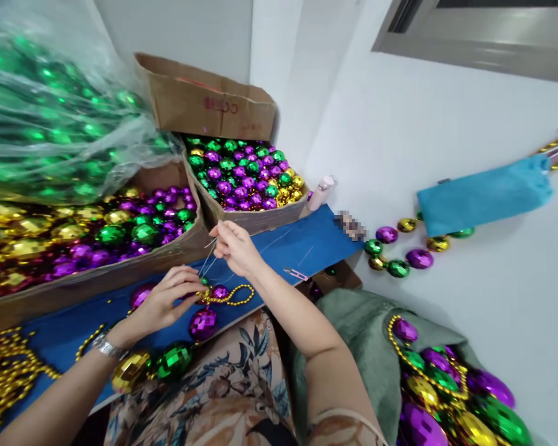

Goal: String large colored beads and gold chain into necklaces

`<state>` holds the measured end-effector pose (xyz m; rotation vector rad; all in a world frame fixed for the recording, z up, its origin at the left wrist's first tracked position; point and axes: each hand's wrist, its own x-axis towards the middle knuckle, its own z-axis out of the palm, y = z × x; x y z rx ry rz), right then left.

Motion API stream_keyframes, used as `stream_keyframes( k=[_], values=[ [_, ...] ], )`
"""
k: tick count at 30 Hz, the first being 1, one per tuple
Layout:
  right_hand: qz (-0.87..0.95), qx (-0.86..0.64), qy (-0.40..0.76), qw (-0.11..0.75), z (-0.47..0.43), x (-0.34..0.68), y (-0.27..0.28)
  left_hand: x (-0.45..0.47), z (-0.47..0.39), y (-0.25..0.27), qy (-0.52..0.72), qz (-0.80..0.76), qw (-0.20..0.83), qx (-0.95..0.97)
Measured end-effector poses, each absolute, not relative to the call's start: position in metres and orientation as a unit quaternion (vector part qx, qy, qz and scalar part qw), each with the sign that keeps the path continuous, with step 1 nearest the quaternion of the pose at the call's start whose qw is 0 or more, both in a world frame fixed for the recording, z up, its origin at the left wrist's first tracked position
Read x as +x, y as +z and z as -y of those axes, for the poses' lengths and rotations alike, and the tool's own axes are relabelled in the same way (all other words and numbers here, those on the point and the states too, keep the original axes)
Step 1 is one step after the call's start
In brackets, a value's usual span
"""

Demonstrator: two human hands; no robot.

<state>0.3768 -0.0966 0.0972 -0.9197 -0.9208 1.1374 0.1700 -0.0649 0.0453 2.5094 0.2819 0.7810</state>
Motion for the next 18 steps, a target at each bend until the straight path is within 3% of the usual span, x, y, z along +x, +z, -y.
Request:
stream_keyframes(
  k=[3, 5, 10, 14, 18],
  values=[
    [0.504, -0.546, 0.404, 0.535, 0.097, 0.414, 0.074, 0.171, 0.065, 0.042, 0.307, -0.127, 0.25, 0.91],
    [0.564, -0.7, 0.274, 0.34, 0.106, 0.449, 0.053, 0.17, 0.066, 0.039, 0.334, -0.145, 0.252, 0.896],
    [0.509, -0.822, 0.226, 0.115, 0.152, 0.524, 0.0, 0.166, 0.065, 0.032, 0.386, -0.176, 0.273, 0.863],
    [0.476, -0.851, 0.219, 0.021, 0.186, 0.543, -0.025, 0.166, 0.064, 0.03, 0.393, -0.195, 0.298, 0.848],
    [0.494, -0.843, 0.211, 0.031, 0.191, 0.542, -0.027, 0.166, 0.067, 0.035, 0.38, -0.224, 0.333, 0.833]
  ],
)
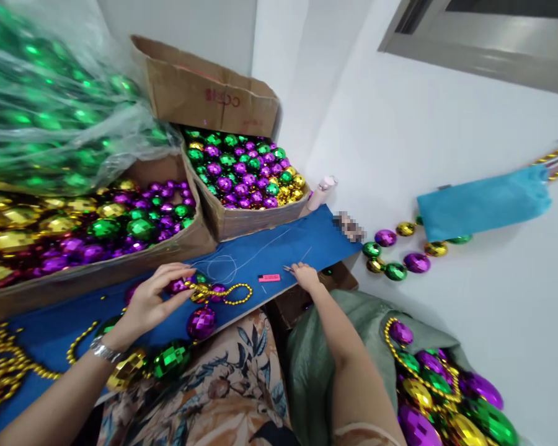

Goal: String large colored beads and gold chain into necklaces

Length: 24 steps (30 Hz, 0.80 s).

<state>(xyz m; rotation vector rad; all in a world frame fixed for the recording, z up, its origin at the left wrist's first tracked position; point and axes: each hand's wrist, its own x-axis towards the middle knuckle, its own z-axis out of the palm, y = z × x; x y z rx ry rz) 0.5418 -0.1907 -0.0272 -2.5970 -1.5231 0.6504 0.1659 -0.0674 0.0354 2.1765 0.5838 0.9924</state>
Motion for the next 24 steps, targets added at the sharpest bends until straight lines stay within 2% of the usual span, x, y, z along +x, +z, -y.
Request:
stream_keyframes(
  k=[6, 12, 17, 24],
  values=[
    [0.566, -0.767, 0.256, 0.159, 0.154, 0.488, -0.003, 0.166, 0.072, 0.045, 0.347, -0.229, 0.351, 0.839],
    [0.676, -0.556, 0.376, 0.304, 0.138, 0.406, 0.042, 0.165, 0.075, 0.053, 0.329, -0.221, 0.345, 0.851],
    [0.707, -0.513, 0.38, 0.303, 0.134, 0.386, 0.061, 0.164, 0.074, 0.053, 0.329, -0.208, 0.344, 0.854],
    [0.733, -0.478, 0.368, 0.314, 0.132, 0.383, 0.059, 0.164, 0.073, 0.051, 0.319, -0.195, 0.346, 0.86]
  ],
)
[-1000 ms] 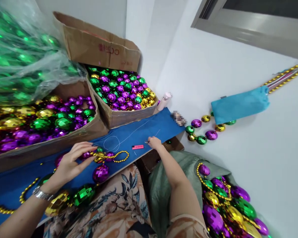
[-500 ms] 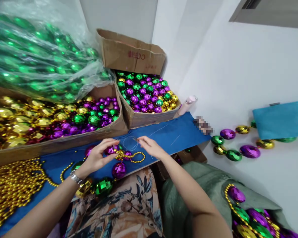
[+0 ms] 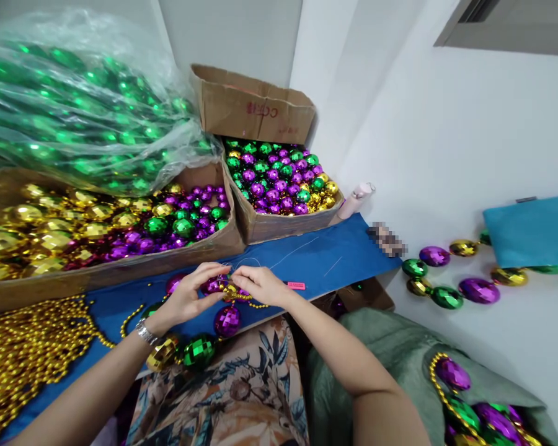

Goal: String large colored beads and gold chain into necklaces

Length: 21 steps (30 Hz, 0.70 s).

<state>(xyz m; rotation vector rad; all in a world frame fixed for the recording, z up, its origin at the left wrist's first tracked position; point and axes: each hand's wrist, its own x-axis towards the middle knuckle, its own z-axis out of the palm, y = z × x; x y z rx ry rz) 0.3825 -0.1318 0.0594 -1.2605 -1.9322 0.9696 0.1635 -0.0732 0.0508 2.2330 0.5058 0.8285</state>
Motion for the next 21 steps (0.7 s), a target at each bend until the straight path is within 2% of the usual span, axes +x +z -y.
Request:
stream_keyframes(
  k=[3, 7, 12, 16, 21],
  values=[
    [0.703, -0.553, 0.33, 0.301, 0.13, 0.402, 0.045, 0.161, 0.073, 0.05, 0.319, -0.207, 0.336, 0.862],
    [0.626, -0.722, 0.222, 0.193, 0.128, 0.457, 0.007, 0.157, 0.072, 0.046, 0.336, -0.225, 0.333, 0.852],
    [0.518, -0.839, 0.14, 0.087, 0.148, 0.515, -0.04, 0.155, 0.069, 0.039, 0.36, -0.247, 0.349, 0.829],
    [0.536, -0.836, 0.113, 0.042, 0.163, 0.523, -0.058, 0.156, 0.068, 0.038, 0.368, -0.253, 0.379, 0.811],
    [0.641, -0.753, 0.146, 0.01, 0.169, 0.507, -0.067, 0.16, 0.068, 0.038, 0.373, -0.255, 0.417, 0.789]
  ],
)
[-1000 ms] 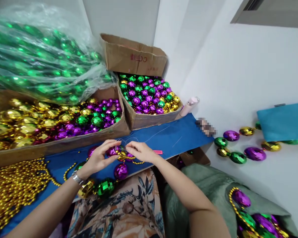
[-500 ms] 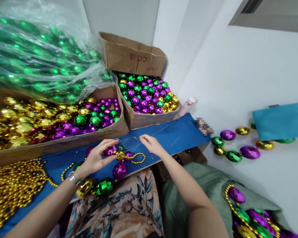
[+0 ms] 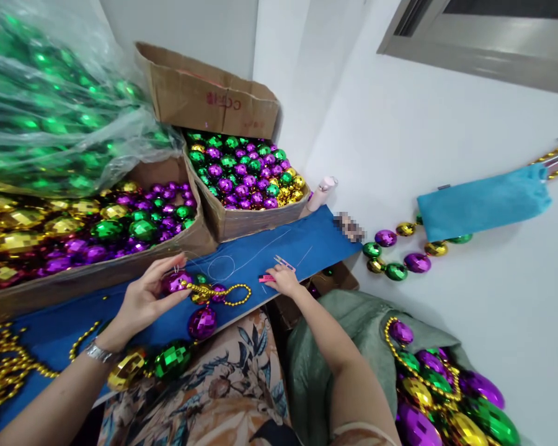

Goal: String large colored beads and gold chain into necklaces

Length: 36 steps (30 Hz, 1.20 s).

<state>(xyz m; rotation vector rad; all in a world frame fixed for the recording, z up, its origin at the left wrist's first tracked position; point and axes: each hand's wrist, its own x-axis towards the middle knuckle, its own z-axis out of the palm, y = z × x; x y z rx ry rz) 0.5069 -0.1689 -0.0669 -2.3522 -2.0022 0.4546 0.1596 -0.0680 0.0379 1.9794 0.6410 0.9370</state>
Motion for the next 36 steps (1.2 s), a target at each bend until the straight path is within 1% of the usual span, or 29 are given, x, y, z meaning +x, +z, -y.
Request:
stream_keyframes(
  k=[4, 7, 11, 14, 16, 19, 22, 26, 36],
  values=[
    [0.669, -0.728, 0.146, 0.021, 0.168, 0.49, -0.066, 0.161, 0.069, 0.039, 0.377, -0.248, 0.432, 0.781],
    [0.685, -0.71, 0.152, 0.062, 0.163, 0.471, -0.052, 0.161, 0.072, 0.042, 0.376, -0.236, 0.447, 0.776],
    [0.723, -0.65, 0.186, 0.142, 0.157, 0.438, -0.001, 0.161, 0.076, 0.048, 0.368, -0.217, 0.464, 0.776],
    [0.745, -0.563, 0.272, 0.234, 0.152, 0.414, 0.045, 0.163, 0.078, 0.051, 0.358, -0.206, 0.467, 0.782],
    [0.757, -0.523, 0.291, 0.262, 0.147, 0.401, 0.068, 0.164, 0.079, 0.052, 0.349, -0.201, 0.469, 0.786],
    [0.786, -0.512, 0.242, 0.248, 0.136, 0.387, 0.081, 0.165, 0.08, 0.052, 0.339, -0.194, 0.463, 0.796],
    [0.812, -0.512, 0.17, 0.224, 0.126, 0.379, 0.08, 0.165, 0.08, 0.051, 0.337, -0.189, 0.453, 0.803],
    [0.834, -0.498, 0.111, 0.209, 0.12, 0.375, 0.077, 0.165, 0.079, 0.05, 0.34, -0.187, 0.449, 0.805],
    [0.848, -0.483, 0.064, 0.208, 0.117, 0.374, 0.074, 0.163, 0.078, 0.048, 0.34, -0.192, 0.451, 0.802]
  ],
)
